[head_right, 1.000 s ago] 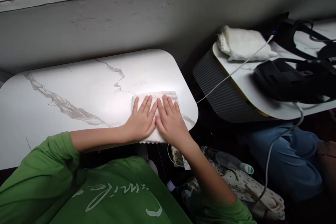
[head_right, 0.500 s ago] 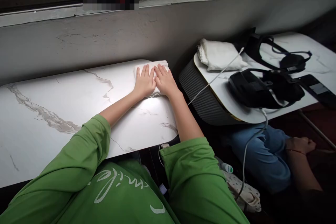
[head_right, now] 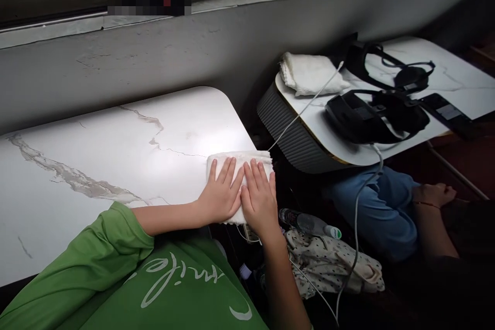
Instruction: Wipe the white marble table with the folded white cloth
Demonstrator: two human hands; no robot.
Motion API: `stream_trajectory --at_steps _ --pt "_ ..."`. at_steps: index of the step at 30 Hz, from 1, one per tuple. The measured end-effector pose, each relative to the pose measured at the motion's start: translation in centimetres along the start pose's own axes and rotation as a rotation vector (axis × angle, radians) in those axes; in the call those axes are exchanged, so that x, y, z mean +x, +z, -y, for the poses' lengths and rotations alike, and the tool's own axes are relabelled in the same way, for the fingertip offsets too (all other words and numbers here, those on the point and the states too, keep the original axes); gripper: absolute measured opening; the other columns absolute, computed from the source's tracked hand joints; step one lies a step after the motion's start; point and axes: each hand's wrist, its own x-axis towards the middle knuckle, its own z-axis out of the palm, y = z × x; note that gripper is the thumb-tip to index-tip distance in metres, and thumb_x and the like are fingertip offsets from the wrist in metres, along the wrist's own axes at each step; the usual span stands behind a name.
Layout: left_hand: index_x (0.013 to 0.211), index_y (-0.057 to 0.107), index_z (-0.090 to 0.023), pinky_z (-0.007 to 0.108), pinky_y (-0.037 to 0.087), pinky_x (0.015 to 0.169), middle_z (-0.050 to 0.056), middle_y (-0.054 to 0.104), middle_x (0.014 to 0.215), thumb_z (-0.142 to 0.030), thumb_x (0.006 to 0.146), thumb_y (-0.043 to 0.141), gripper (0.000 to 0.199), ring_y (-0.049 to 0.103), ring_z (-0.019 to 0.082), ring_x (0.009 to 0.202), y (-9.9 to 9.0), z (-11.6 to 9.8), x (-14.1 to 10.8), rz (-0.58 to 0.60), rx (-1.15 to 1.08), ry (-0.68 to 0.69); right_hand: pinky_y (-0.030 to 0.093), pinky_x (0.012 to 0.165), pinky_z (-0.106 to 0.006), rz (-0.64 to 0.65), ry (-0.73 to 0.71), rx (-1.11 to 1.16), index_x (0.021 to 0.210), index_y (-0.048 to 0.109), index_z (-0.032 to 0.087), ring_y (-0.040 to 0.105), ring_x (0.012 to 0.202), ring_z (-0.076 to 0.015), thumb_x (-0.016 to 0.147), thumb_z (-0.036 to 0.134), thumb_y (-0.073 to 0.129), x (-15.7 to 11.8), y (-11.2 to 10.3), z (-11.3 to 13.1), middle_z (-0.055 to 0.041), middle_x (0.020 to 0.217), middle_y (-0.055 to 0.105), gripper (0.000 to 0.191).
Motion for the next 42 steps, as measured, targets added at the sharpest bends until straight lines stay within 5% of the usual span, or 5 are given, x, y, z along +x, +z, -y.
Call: stream_trajectory --at_steps 6,15,19,31,42 --pt "0.147 0.032 -0.008 0.06 0.009 0.116 0.017 0.028 0.154 -0.033 0.096 0.033 0.057 0.021 0.031 0.144 0.5 3.6 3.2 0.085 -0.07 -0.112 0.018 0.116 -0.054 0.116 -0.045 -0.085 0.153 0.02 0.017 0.021 0.145 -0.0246 0.096 0.029 0.023 6.0 0.5 -0.5 -0.0093 0.157 0.027 0.058" --pt "0.148 0.032 -0.013 0.054 0.003 0.118 0.012 0.025 0.157 -0.026 0.094 0.035 0.055 0.019 0.024 0.146 -0.5 18.4 10.7 0.086 -0.09 -0.366 0.015 0.116 -0.053 0.228 -0.128 -0.119 0.151 0.023 0.007 0.015 0.146 -0.027 0.094 0.024 0.024 25.2 4.9 3.4 -0.0128 0.159 0.019 0.059" --pt "0.148 0.032 -0.012 0.055 0.004 0.117 0.015 0.025 0.156 -0.026 0.096 0.033 0.054 0.02 0.025 0.145 -1.1 17.8 7.7 0.051 -0.058 -0.387 0.014 0.116 -0.055 0.219 -0.161 -0.07 0.152 0.021 0.01 0.015 0.146 -0.0273 0.093 0.025 0.025 23.2 5.0 5.3 -0.0119 0.159 0.02 0.061" --pt "0.144 0.037 -0.003 0.065 0.007 0.113 0.024 0.027 0.153 -0.03 0.096 0.033 0.055 0.021 0.037 0.143 -3.2 5.4 -9.8 0.036 0.018 -0.053 0.015 0.119 -0.05 0.125 -0.077 -0.117 0.153 0.021 0.01 0.013 0.147 -0.0244 0.095 0.023 0.026 -0.6 1.2 11.7 -0.011 0.157 0.024 0.059" --pt "0.148 0.03 -0.005 0.061 0.008 0.115 0.019 0.024 0.155 -0.023 0.095 0.029 0.056 0.021 0.031 0.145 -3.5 16.6 -3.9 0.095 0.068 -0.361 0.013 0.117 -0.05 0.129 -0.246 -0.005 0.148 0.032 0.005 0.02 0.145 -0.0275 0.094 0.026 0.032 14.8 5.0 13.4 -0.0153 0.156 0.026 0.058"
